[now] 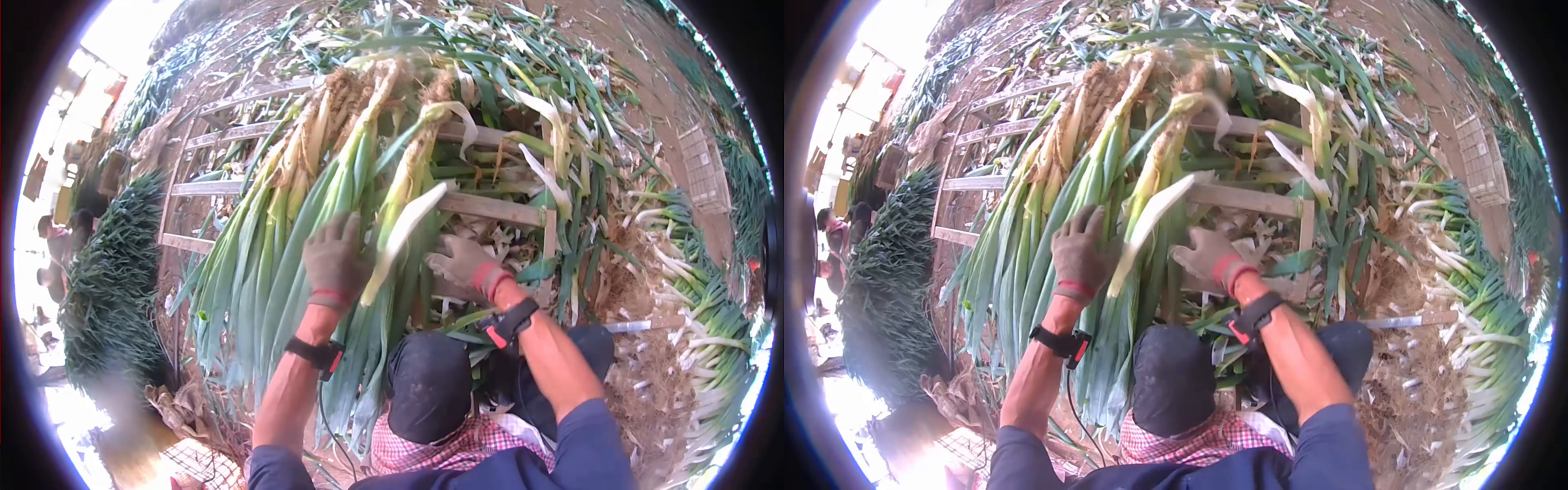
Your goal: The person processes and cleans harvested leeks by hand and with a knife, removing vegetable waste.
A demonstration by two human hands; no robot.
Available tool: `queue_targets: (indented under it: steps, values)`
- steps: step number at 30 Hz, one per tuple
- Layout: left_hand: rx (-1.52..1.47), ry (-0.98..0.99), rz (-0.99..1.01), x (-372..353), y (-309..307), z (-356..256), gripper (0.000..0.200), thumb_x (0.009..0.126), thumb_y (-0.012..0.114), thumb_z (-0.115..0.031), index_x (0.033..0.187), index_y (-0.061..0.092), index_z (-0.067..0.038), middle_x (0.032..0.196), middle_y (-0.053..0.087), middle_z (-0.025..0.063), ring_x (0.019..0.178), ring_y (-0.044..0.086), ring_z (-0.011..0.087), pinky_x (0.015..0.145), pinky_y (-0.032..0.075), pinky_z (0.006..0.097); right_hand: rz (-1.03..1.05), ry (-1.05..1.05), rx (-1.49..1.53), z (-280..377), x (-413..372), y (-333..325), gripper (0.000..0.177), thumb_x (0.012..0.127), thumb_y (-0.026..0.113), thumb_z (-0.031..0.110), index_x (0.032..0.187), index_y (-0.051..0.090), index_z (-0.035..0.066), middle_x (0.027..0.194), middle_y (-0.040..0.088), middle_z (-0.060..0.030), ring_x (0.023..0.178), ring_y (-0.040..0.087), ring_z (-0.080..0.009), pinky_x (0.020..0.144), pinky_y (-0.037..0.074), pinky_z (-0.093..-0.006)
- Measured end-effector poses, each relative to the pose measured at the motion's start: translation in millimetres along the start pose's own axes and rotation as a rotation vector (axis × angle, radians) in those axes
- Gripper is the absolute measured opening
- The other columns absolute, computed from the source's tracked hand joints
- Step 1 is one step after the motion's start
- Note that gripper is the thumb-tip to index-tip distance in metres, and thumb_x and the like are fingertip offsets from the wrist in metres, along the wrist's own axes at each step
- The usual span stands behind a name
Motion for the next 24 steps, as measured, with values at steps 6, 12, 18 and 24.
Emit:
queue_targets:
  steps: [6,12,18,24]
  values:
    - [0.125,0.097,0.153,1.2,20.9,-19.8,0.038,0.086,0.072,-0.037,0.115,0.067,-0.013,0.111,0.07,0.0107,0.101,0.066,0.0353,0.085,0.055,0.047,0.042,-0.166,-0.402,22.5,-62.6,-133.9,0.039,0.093,0.066,0.033,0.116,0.069,0.001,0.106,0.07,-0.0254,0.099,0.069,-0.0388,0.088,0.054,-0.0422]
    - [-0.168,0.064,0.391,25.4,67.6,8.2,0.051,0.09,0.069,-0.041,0.128,0.065,-0.007,0.122,0.07,0.0171,0.112,0.067,0.0382,0.091,0.054,0.048,-0.455,0.242,-0.297,-110.4,-202.7,-256.7,0.048,0.094,0.062,0.043,0.124,0.068,0.006,0.106,0.073,-0.0224,0.099,0.07,-0.0387,0.087,0.054,-0.046]
    - [-0.148,-0.133,0.637,37.7,85.5,-20.6,0.048,0.091,0.068,-0.044,0.12,0.066,-0.006,0.105,0.073,0.0247,0.103,0.069,0.0433,0.087,0.053,0.0495,-0.332,0.669,-0.289,-269.5,-335.3,-148.3,0.048,0.092,0.065,0.044,0.123,0.068,0.007,0.112,0.072,-0.022,0.106,0.069,-0.0392,0.093,0.052,-0.0456]
    - [-0.15,-0.174,0.541,27.6,63.6,-19.3,0.038,0.092,0.067,-0.038,0.108,0.068,-0.003,0.096,0.074,0.017,0.092,0.072,0.0286,0.081,0.052,0.041,0.005,0.943,-0.125,-394.5,-402.3,-15.5,0.052,0.088,0.069,0.045,0.121,0.069,0.004,0.117,0.072,-0.0227,0.109,0.069,-0.0388,0.094,0.052,-0.0456]
Point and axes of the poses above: each hand's wrist, its own x-axis towards the middle knuckle, its own y-axis out of the palm, z = x × y, the point moved 6 cm from there along x, towards the middle knuckle
